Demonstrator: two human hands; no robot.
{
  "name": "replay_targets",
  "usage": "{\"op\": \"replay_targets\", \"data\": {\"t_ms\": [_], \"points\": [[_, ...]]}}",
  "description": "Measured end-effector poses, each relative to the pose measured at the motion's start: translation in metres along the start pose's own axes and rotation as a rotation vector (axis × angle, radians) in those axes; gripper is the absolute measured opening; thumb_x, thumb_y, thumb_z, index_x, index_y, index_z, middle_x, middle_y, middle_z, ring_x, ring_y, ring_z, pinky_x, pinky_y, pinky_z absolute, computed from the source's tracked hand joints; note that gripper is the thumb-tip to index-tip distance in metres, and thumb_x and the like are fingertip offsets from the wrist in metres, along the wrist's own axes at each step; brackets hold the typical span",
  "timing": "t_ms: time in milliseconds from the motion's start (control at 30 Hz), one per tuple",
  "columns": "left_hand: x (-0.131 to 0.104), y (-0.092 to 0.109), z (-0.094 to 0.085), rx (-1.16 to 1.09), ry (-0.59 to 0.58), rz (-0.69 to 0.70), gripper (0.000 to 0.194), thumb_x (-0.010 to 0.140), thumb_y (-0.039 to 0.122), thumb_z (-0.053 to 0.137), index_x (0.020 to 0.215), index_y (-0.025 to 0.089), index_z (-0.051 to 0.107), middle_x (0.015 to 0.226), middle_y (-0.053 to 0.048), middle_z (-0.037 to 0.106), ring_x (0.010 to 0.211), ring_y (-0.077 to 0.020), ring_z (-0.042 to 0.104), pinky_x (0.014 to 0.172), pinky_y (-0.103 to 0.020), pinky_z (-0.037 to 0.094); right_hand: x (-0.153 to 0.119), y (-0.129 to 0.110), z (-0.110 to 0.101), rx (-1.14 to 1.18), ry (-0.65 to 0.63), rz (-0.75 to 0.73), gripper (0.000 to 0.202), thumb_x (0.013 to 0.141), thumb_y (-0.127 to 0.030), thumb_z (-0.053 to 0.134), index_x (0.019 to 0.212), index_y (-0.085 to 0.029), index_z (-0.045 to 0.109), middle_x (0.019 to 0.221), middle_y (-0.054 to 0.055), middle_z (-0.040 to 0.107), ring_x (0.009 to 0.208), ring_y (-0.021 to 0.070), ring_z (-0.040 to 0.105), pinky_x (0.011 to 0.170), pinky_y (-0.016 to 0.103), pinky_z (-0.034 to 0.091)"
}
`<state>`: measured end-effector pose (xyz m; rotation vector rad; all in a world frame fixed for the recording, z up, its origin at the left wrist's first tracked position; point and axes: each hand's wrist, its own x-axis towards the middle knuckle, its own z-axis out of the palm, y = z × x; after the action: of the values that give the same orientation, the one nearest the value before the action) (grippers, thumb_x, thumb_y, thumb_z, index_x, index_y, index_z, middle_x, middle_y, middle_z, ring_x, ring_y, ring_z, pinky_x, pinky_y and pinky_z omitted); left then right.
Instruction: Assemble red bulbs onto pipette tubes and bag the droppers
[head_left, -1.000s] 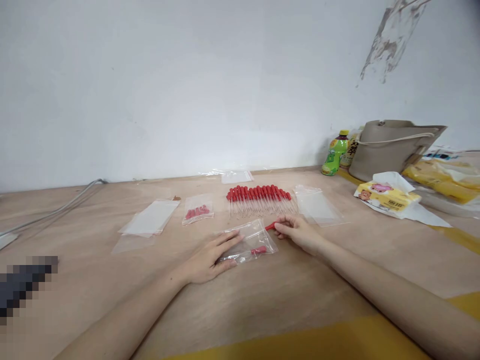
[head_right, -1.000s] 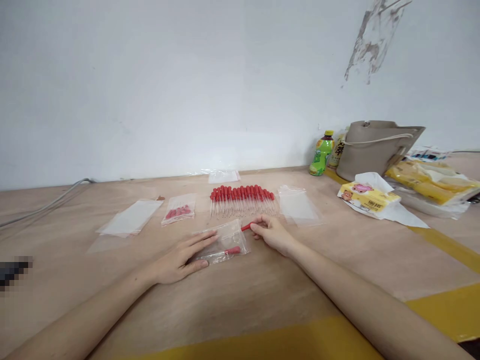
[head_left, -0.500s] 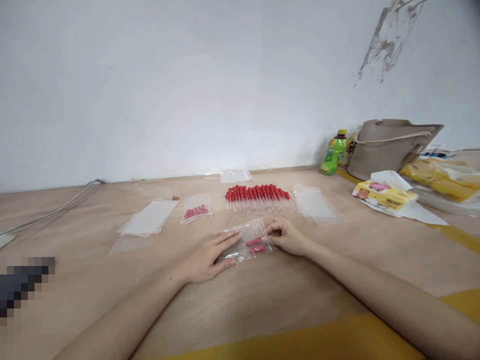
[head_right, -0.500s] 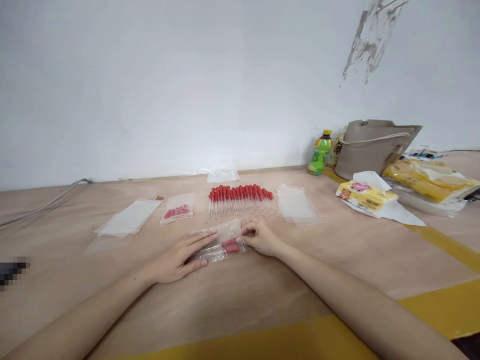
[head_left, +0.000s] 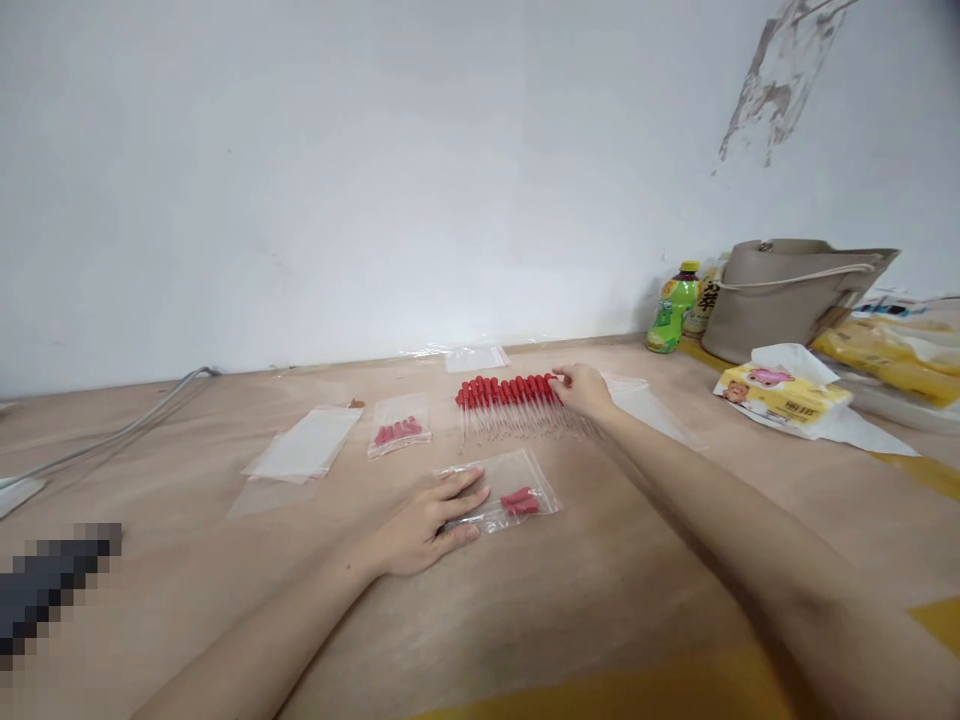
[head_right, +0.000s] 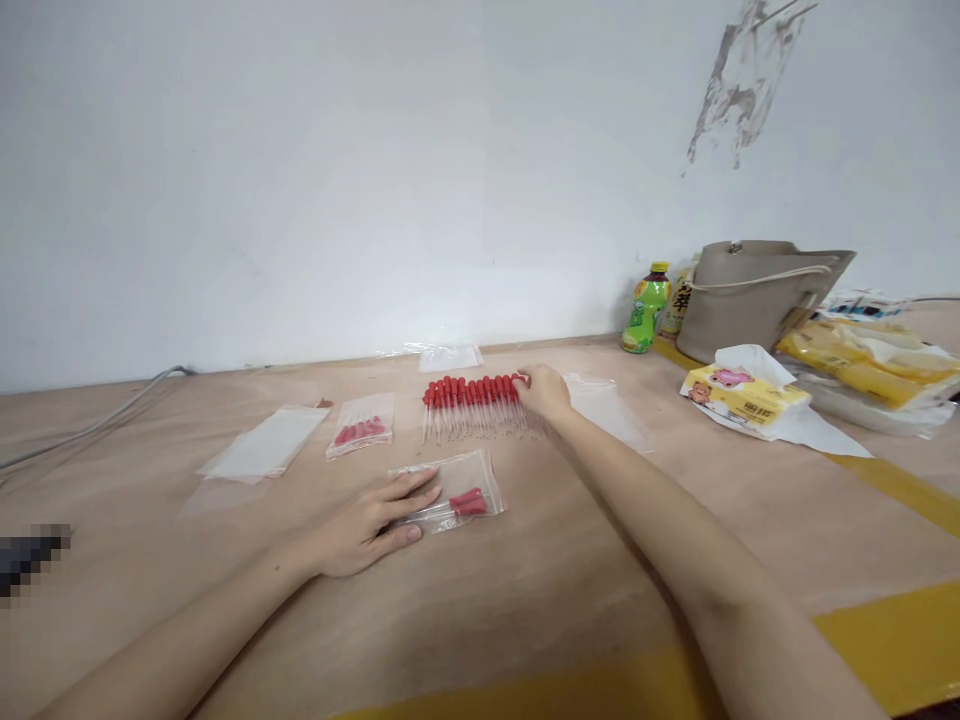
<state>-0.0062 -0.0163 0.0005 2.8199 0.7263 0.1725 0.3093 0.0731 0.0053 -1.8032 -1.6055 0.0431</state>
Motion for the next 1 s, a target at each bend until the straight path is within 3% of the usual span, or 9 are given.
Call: {"op": "replay_targets", "data": {"t_ms": [133, 267, 367, 467, 600, 767, 900, 1000], "points": [[0.000, 0.001, -0.001, 0.013, -0.006, 0.006, 0.048, 0.089, 0.042, 0.033, 0.134, 0.027, 0.027, 0.143, -0.004, 0.020, 0.129, -0.0207, 0.023, 0.105, -0.041, 0.022, 0.021, 0.004, 0.016, 0.003, 0.019, 0.075, 0.031, 0.073, -0.029, 0.054, 0.098, -0.016, 0.065, 0.101, 0.012, 0.058, 0.087, 0.0190, 0.056, 0.081, 0.028, 0.038], [0.000, 0.002, -0.002, -0.001, 0.009, 0.023, 0.048, 0.089, 0.041, 0.035, 0.134, 0.027, 0.028, 0.141, -0.004, 0.025, 0.128, -0.0212, 0.025, 0.105, -0.041, 0.023, 0.029, 0.003, 0.024, 0.071, 0.023, 0.131, 0.018, 0.068, -0.026, 0.057, 0.078, -0.016, 0.068, 0.092, 0.008, 0.062, 0.084, 0.0177, 0.056, 0.077, 0.026, 0.040], [0.000, 0.001, -0.001, -0.008, 0.026, 0.037, 0.047, 0.089, 0.041, 0.035, 0.134, 0.028, 0.028, 0.141, -0.003, 0.026, 0.128, -0.0217, 0.026, 0.105, -0.042, 0.023, 0.032, -0.003, 0.018, 0.165, 0.029, 0.157, 0.012, 0.067, -0.022, 0.055, 0.069, -0.016, 0.064, 0.076, 0.005, 0.064, 0.076, 0.0166, 0.058, 0.071, 0.025, 0.041], [0.001, 0.000, 0.001, -0.003, 0.032, 0.038, 0.048, 0.089, 0.041, 0.035, 0.134, 0.028, 0.027, 0.141, -0.003, 0.025, 0.128, -0.0218, 0.026, 0.104, -0.042, 0.024, 0.027, -0.010, 0.004, 0.301, 0.037, 0.158, 0.011, 0.071, -0.022, 0.050, 0.074, -0.015, 0.058, 0.072, 0.004, 0.064, 0.067, 0.0134, 0.058, 0.063, 0.023, 0.042], [0.001, 0.000, 0.001, 0.009, 0.028, 0.034, 0.048, 0.089, 0.041, 0.034, 0.134, 0.028, 0.026, 0.141, -0.003, 0.026, 0.128, -0.0212, 0.026, 0.104, -0.042, 0.024, -0.003, -0.015, -0.016, 0.483, 0.075, 0.126, 0.018, 0.080, -0.032, 0.041, 0.090, -0.017, 0.047, 0.075, 0.002, 0.062, 0.059, 0.0089, 0.055, 0.053, 0.020, 0.042], [0.001, 0.002, 0.000, 0.024, 0.028, 0.031, 0.047, 0.089, 0.041, 0.033, 0.135, 0.028, 0.026, 0.141, -0.003, 0.026, 0.128, -0.0210, 0.025, 0.104, -0.042, 0.023, -0.062, -0.014, -0.017, 0.937, 0.093, 0.277, 0.020, 0.073, -0.036, 0.054, 0.076, -0.020, 0.042, 0.062, -0.003, 0.057, 0.044, 0.0062, 0.046, 0.042, 0.018, 0.036], [0.002, 0.005, -0.001, 0.033, 0.019, 0.010, 0.048, 0.089, 0.042, 0.033, 0.135, 0.028, 0.026, 0.141, -0.003, 0.026, 0.128, -0.0209, 0.026, 0.104, -0.041, 0.023, -0.092, -0.020, -0.006, 1.203, 0.007, 0.494, 0.015, 0.072, -0.028, 0.056, 0.070, -0.020, 0.043, 0.061, -0.002, 0.056, 0.048, 0.0069, 0.051, 0.047, 0.019, 0.042], [0.001, 0.007, -0.003, 0.028, 0.021, -0.019, 0.053, 0.089, 0.043, 0.033, 0.137, 0.027, 0.019, 0.142, -0.004, 0.023, 0.128, -0.0213, 0.025, 0.104, -0.041, 0.024, -0.100, -0.023, -0.003, 1.241, -0.172, 0.526, 0.015, 0.070, -0.026, 0.059, 0.068, -0.019, 0.046, 0.065, 0.000, 0.059, 0.058, 0.0107, 0.057, 0.058, 0.024, 0.047]]}}
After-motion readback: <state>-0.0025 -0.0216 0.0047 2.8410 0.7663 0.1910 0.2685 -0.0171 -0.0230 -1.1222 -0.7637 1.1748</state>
